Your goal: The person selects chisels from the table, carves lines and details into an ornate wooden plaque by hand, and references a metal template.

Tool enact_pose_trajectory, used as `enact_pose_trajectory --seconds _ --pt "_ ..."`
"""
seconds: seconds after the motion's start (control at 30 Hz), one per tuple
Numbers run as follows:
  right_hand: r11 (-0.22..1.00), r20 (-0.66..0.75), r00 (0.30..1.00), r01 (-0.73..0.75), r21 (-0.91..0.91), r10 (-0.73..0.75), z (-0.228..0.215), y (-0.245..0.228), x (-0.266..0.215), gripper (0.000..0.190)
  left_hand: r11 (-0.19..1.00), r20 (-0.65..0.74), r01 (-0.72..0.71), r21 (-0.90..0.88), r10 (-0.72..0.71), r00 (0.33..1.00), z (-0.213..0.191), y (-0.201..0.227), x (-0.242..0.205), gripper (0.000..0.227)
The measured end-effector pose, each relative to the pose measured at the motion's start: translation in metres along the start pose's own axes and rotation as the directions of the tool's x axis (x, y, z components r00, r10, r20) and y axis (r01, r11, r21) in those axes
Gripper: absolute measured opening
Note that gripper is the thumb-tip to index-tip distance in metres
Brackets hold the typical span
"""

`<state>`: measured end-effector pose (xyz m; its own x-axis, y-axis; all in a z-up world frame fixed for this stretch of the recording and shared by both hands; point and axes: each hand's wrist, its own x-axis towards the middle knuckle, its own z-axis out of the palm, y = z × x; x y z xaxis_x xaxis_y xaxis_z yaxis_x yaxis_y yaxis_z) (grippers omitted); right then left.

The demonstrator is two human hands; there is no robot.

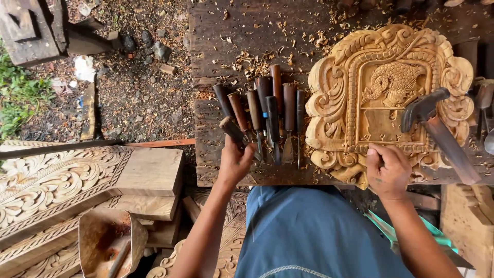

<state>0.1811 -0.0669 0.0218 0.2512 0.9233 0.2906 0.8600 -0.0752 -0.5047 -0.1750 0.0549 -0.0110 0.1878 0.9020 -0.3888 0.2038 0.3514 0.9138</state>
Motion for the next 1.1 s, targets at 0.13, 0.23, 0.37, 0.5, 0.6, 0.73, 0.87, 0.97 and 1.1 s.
enact_pose_trajectory --seconds 0.13,0.23,0.37,0.5,0.6,0.73,0.87,0.97,1.1 --pt "1.0 -0.013 1.0 0.0 0.019 0.001 -0.001 -0.003 0.0 0.012 0.988 0.02 0.03 0.155 -0.033 0.999 0.002 0.002 -0.004 0.034" --pt "1.0 -0.006 1.0 -0.005 0.012 0.005 0.001 -0.001 -0.001 0.013 0.974 0.052 0.021 0.227 -0.034 0.998 0.005 0.005 -0.013 0.034" --pt "1.0 -0.004 1.0 -0.003 0.025 0.003 0.002 0.009 -0.006 0.014 0.967 0.02 0.039 0.252 -0.045 0.999 0.015 0.008 -0.019 0.036" --pt "0.999 0.005 1.0 0.027 0.032 -0.028 -0.005 0.01 -0.007 0.015 0.924 -0.094 0.036 0.382 0.0 0.996 0.026 0.014 -0.021 0.044" --pt "0.995 0.002 0.998 0.056 0.082 -0.057 -0.01 0.01 -0.005 0.014 0.901 -0.197 0.045 0.431 0.045 0.979 0.035 0.014 -0.016 0.045" --pt "0.978 0.023 0.999 0.03 0.209 -0.035 -0.018 0.014 -0.007 0.016 0.849 -0.224 -0.041 0.527 0.186 0.957 0.046 0.006 -0.007 0.043" --pt "0.944 0.032 0.999 0.03 0.327 -0.043 -0.028 0.015 -0.001 0.016 0.665 -0.226 -0.203 0.718 0.499 0.837 0.065 0.009 -0.012 0.038" --pt "0.937 0.018 0.997 0.062 0.343 -0.073 -0.035 0.015 0.001 0.014 0.671 -0.136 0.028 0.741 0.11 0.985 0.083 0.008 -0.019 0.023" --pt "0.936 -0.003 0.996 0.086 0.34 -0.091 -0.039 0.018 0.002 0.015 0.661 -0.061 0.03 0.75 0.024 0.998 0.09 0.009 -0.014 0.022"
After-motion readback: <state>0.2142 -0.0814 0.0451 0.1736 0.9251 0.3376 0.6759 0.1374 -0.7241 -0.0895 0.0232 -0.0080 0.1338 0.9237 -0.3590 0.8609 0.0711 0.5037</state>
